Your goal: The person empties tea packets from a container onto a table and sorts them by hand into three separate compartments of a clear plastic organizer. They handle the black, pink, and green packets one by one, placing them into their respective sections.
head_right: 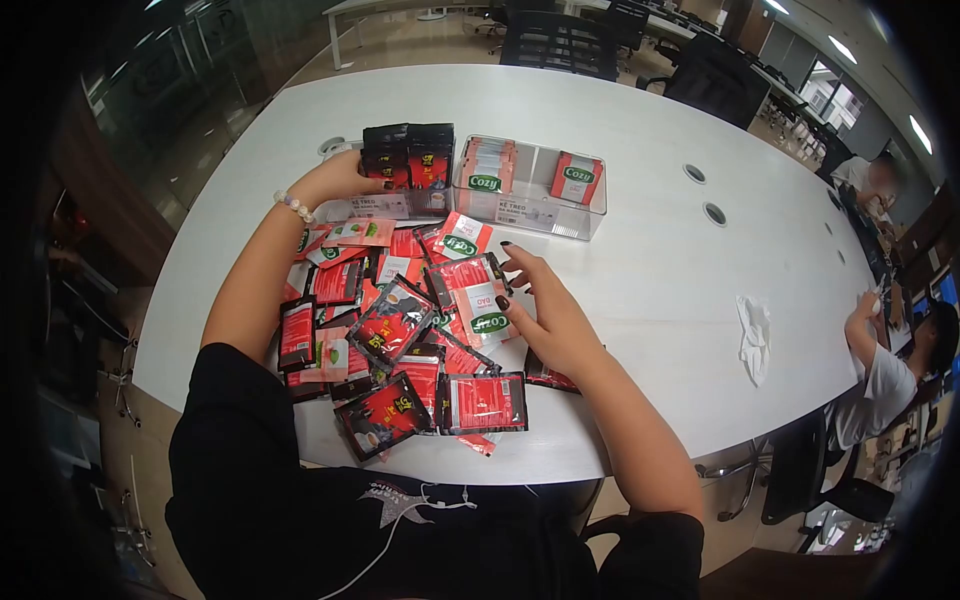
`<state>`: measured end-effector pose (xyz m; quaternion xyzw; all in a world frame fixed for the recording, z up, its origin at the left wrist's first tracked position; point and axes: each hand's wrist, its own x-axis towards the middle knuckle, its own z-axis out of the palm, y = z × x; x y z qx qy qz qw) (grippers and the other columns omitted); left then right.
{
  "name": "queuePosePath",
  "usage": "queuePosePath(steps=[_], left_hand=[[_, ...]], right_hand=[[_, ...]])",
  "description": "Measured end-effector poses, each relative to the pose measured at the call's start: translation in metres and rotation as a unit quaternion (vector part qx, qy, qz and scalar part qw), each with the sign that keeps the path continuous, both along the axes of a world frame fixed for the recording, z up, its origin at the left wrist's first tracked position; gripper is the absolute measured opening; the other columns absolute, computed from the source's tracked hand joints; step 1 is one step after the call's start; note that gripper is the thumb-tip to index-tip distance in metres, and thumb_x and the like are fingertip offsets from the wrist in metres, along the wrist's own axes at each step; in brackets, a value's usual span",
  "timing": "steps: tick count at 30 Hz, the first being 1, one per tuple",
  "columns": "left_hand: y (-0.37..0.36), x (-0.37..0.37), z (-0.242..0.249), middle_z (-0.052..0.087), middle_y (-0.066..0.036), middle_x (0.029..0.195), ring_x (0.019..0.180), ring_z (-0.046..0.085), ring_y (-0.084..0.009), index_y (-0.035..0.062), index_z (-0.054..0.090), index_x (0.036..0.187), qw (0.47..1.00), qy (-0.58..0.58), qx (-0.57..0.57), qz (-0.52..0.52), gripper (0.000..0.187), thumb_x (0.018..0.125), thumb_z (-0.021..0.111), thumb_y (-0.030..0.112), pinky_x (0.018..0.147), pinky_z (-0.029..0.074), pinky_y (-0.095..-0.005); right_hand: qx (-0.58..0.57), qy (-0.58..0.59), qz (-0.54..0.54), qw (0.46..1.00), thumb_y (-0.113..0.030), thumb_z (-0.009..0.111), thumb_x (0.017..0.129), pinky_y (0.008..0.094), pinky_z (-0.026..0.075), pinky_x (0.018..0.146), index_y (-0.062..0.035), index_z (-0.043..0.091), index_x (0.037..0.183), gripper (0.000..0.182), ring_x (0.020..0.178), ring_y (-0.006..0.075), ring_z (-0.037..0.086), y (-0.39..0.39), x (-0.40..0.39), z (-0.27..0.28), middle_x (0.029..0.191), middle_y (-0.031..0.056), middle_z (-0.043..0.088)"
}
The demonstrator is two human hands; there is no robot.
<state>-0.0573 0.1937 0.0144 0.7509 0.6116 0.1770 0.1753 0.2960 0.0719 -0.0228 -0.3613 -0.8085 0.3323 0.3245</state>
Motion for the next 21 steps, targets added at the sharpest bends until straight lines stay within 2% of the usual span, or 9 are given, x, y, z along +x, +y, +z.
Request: queuePosePath(steps=[3, 6, 9, 10, 13, 14, 17, 20, 21], left_hand=[[0.002, -0.003, 0.005, 0.064, -0.020, 0.102, 0.086, 0.064, -0.0252, 0.0001, 0.045, 0.127, 0.992, 0.061, 0.008, 0.109, 0.072, 0.069, 0.077, 0.029, 0.077, 0.049, -0.0327], [-0.010, 0.000, 0.009, 0.061, -0.023, 0.108, 0.091, 0.063, -0.0263, -0.0027, 0.025, 0.137, 0.996, -0.022, 0.010, 0.085, 0.094, 0.067, 0.079, 0.029, 0.082, 0.048, -0.0329], [-0.005, 0.004, 0.000, 0.061, -0.022, 0.107, 0.097, 0.062, -0.0254, -0.0047, 0.013, 0.140, 0.996, -0.078, 0.034, 0.018, 0.104, 0.066, 0.079, 0.027, 0.085, 0.048, -0.0321], [-0.009, 0.012, -0.001, 0.059, -0.025, 0.108, 0.100, 0.061, -0.0315, -0.0070, 0.035, 0.127, 0.991, -0.108, 0.046, 0.066, 0.086, 0.062, 0.081, 0.023, 0.088, 0.047, -0.0312], [-0.009, 0.018, -0.002, 0.059, -0.024, 0.109, 0.101, 0.060, -0.0297, -0.0032, 0.041, 0.126, 0.986, 0.048, 0.079, 0.135, 0.079, 0.062, 0.079, 0.023, 0.087, 0.048, -0.0347], [-0.009, 0.019, -0.006, 0.058, -0.024, 0.109, 0.101, 0.059, -0.0324, -0.0019, 0.049, 0.118, 0.983, 0.062, 0.105, 0.141, 0.067, 0.063, 0.079, 0.022, 0.087, 0.047, -0.0365], [-0.007, 0.019, -0.009, 0.058, -0.022, 0.109, 0.101, 0.059, -0.0326, 0.0019, 0.049, 0.120, 0.978, 0.086, 0.125, 0.145, 0.063, 0.067, 0.077, 0.019, 0.085, 0.047, -0.0364], [-0.019, 0.026, -0.001, 0.060, -0.022, 0.107, 0.099, 0.060, -0.0323, 0.0030, 0.052, 0.117, 0.980, 0.069, 0.160, 0.100, 0.051, 0.072, 0.073, 0.015, 0.084, 0.047, -0.0373], [-0.014, 0.021, -0.005, 0.061, -0.021, 0.105, 0.096, 0.061, -0.0303, 0.0027, 0.053, 0.116, 0.984, 0.068, 0.160, 0.045, 0.048, 0.073, 0.072, 0.013, 0.083, 0.047, -0.0367]], right_hand=[[-0.001, -0.007, -0.002, 1.000, -0.014, 0.056, 0.086, 0.0390, 0.038, 0.096, -0.0091, 0.031, 0.138, 0.059, 0.106, 0.0252, 0.051, 0.001, 0.001, 0.001, 0.121, 0.0137, 0.051], [-0.002, -0.016, -0.003, 1.000, -0.012, 0.057, 0.085, 0.0389, 0.038, 0.096, -0.0094, 0.031, 0.138, 0.060, 0.106, 0.0251, 0.051, 0.001, 0.003, 0.004, 0.121, 0.0135, 0.051], [-0.005, -0.024, -0.003, 1.000, -0.011, 0.057, 0.084, 0.0385, 0.039, 0.096, -0.0095, 0.031, 0.138, 0.060, 0.106, 0.0249, 0.051, 0.001, 0.004, 0.006, 0.121, 0.0131, 0.051], [-0.001, -0.030, -0.003, 1.000, -0.012, 0.058, 0.083, 0.0377, 0.040, 0.094, -0.0098, 0.032, 0.138, 0.061, 0.106, 0.0246, 0.051, 0.002, 0.004, 0.006, 0.123, 0.0123, 0.050], [0.007, -0.050, -0.005, 0.999, -0.011, 0.058, 0.083, 0.0358, 0.043, 0.090, -0.0098, 0.032, 0.138, 0.061, 0.106, 0.0246, 0.051, 0.001, 0.004, 0.007, 0.125, 0.0117, 0.048], [0.010, -0.052, -0.003, 0.999, -0.011, 0.059, 0.083, 0.0355, 0.044, 0.089, -0.0097, 0.032, 0.138, 0.061, 0.106, 0.0245, 0.051, 0.000, 0.003, 0.007, 0.126, 0.0116, 0.048], [0.021, -0.060, 0.004, 0.998, -0.010, 0.059, 0.082, 0.0342, 0.046, 0.086, -0.0096, 0.033, 0.138, 0.061, 0.105, 0.0242, 0.051, 0.000, 0.003, 0.007, 0.126, 0.0116, 0.047], [0.033, -0.064, 0.008, 0.997, -0.009, 0.059, 0.082, 0.0322, 0.049, 0.077, -0.0097, 0.033, 0.138, 0.062, 0.104, 0.0235, 0.051, 0.002, 0.003, 0.007, 0.125, 0.0116, 0.047], [0.029, -0.066, 0.007, 0.997, -0.009, 0.059, 0.082, 0.0316, 0.050, 0.074, -0.0098, 0.033, 0.138, 0.062, 0.104, 0.0233, 0.051, 0.001, 0.003, 0.009, 0.124, 0.0116, 0.047]])
